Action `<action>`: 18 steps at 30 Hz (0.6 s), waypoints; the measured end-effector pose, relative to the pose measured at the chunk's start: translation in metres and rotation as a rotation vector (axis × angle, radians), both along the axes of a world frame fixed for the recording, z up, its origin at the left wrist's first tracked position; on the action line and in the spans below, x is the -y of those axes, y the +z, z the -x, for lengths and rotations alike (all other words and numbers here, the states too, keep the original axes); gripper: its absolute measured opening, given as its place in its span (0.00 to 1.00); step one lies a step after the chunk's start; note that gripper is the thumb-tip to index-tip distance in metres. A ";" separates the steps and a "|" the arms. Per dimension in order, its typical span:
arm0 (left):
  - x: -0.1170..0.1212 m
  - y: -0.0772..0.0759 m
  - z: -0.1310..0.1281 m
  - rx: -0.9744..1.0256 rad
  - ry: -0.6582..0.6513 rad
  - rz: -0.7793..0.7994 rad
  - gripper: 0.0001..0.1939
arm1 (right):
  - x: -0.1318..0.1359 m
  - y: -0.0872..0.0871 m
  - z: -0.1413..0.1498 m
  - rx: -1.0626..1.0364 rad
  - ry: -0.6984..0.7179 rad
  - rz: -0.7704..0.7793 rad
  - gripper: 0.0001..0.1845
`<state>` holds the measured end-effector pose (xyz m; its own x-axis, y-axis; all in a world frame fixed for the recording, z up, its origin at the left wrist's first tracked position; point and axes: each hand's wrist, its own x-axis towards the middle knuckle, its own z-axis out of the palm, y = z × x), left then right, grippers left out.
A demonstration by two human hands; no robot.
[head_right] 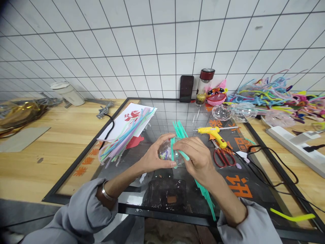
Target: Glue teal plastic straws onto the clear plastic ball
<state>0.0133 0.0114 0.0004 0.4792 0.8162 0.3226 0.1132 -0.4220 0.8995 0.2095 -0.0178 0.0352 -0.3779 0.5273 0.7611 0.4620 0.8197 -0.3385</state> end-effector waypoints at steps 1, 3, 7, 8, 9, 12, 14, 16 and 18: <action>0.000 0.000 0.000 -0.001 0.000 0.010 0.43 | 0.000 0.000 0.000 0.005 -0.002 -0.003 0.17; 0.001 0.001 0.000 0.002 -0.005 0.043 0.43 | 0.000 0.001 0.000 0.015 -0.007 -0.009 0.16; 0.003 0.002 -0.001 0.016 -0.015 0.131 0.44 | 0.000 0.000 0.000 0.015 -0.011 -0.013 0.15; 0.003 0.002 -0.001 0.018 -0.014 0.146 0.45 | 0.000 0.000 0.000 0.010 -0.007 -0.007 0.15; 0.003 0.003 -0.001 0.021 -0.014 0.155 0.45 | 0.000 0.000 0.000 0.004 -0.002 0.003 0.15; 0.004 0.003 -0.002 0.024 -0.015 0.181 0.45 | 0.000 -0.001 0.000 -0.020 0.016 0.041 0.15; 0.004 0.003 -0.002 0.018 -0.013 0.193 0.45 | 0.000 -0.002 0.001 -0.033 0.024 0.055 0.15; 0.004 0.003 -0.003 0.010 -0.009 0.197 0.45 | 0.000 -0.003 0.001 -0.033 0.029 0.059 0.15; 0.003 0.001 -0.003 0.012 -0.008 0.197 0.45 | 0.000 -0.005 0.000 -0.028 0.031 0.062 0.15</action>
